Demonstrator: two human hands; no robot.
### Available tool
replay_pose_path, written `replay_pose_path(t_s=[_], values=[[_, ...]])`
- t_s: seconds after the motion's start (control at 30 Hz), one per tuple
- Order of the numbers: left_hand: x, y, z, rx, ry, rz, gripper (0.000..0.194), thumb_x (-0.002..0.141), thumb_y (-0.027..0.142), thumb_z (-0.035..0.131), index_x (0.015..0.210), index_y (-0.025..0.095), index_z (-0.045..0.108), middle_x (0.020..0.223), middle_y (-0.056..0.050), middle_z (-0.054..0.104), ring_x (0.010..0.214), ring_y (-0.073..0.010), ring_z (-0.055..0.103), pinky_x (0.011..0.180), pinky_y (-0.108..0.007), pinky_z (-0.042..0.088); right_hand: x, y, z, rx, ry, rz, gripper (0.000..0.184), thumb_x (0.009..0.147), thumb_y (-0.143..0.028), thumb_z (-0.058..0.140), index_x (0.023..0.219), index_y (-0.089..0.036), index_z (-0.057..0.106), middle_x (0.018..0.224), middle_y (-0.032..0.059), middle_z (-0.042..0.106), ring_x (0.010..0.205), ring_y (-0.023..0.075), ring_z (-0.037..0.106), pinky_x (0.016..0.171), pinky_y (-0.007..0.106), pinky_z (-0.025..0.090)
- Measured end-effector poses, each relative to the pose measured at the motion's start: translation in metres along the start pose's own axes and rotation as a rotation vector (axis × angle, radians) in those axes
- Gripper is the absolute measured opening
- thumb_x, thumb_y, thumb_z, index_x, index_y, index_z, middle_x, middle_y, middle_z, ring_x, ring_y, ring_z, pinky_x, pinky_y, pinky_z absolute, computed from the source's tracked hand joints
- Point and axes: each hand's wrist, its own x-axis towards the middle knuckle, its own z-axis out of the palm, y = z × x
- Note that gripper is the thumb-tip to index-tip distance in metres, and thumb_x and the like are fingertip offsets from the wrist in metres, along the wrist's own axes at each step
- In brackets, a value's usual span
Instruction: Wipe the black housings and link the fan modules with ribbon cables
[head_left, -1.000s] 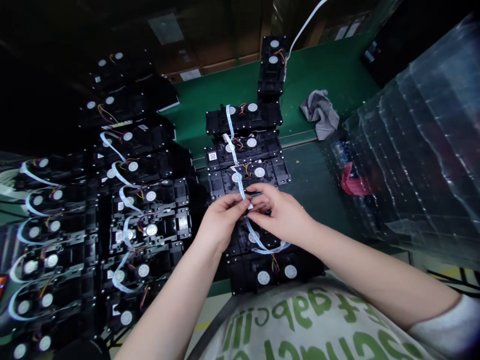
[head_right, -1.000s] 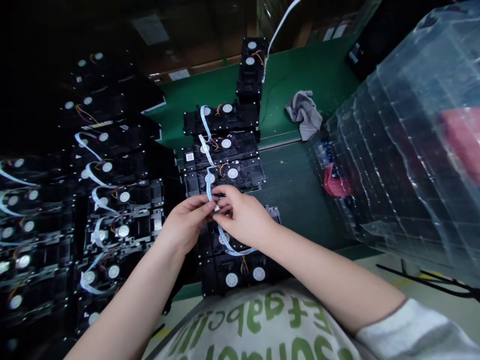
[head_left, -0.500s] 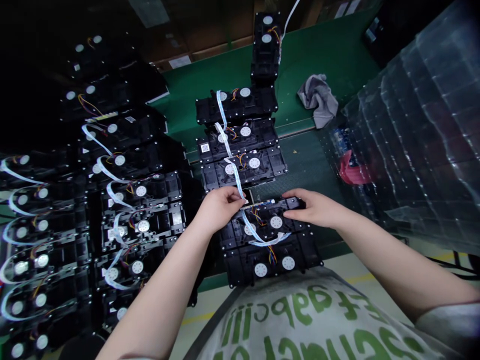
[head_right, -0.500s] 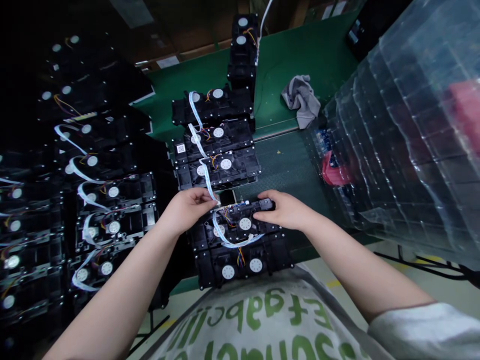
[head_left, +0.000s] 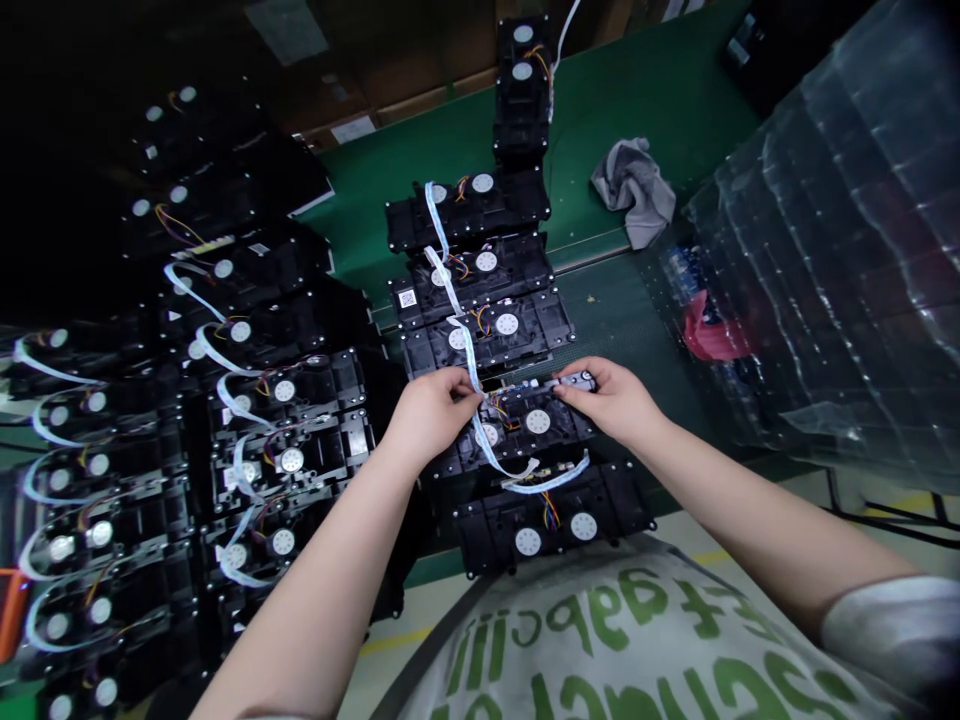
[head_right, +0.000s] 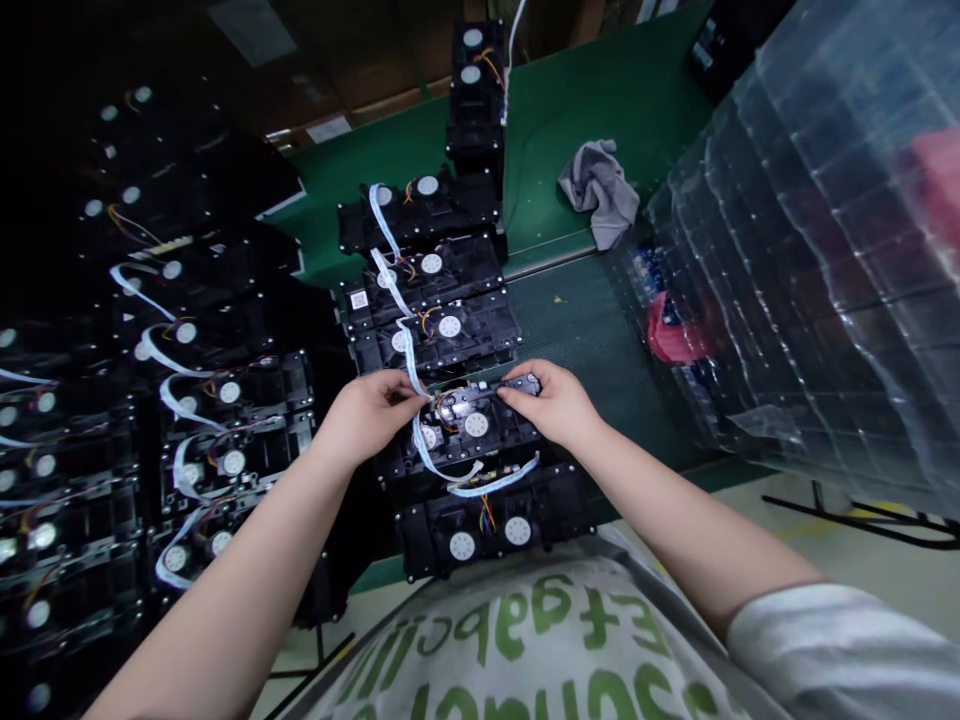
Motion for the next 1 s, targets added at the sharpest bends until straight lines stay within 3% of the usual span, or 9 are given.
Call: replay_pose_path(t_s=[0.63,1.0], values=[[0.009,0.009,-0.009,0.367,-0.113,-0.003,0.013,0.073,0.027,0.049,0.070,0.018,0.059,0.075,-0.005,0.066,0.071,-0.0191,0.060,0.061,-0.026,0.039,0.008,-0.009,-0.002,0.006,-0.044,0.012,0.026,0.066,-0.038,0.063,0.083,-0.019,0.058,0.089,0.0030,0.063,0.082,0.0167,0.058,0.078,0.033,0.043],[0.011,0.007,-0.011,0.437,-0.164,0.037,0.016,0.076,0.027,0.045,0.072,0.019,0.058,0.073,-0.005,0.064,0.068,-0.0181,0.058,0.059,-0.026,0.038,0.011,-0.021,-0.009,-0.145,-0.173,0.023,0.024,0.070,-0.037,0.058,0.087,-0.021,0.057,0.091,0.0026,0.062,0.083,0.0175,0.057,0.076,0.033,0.045]])
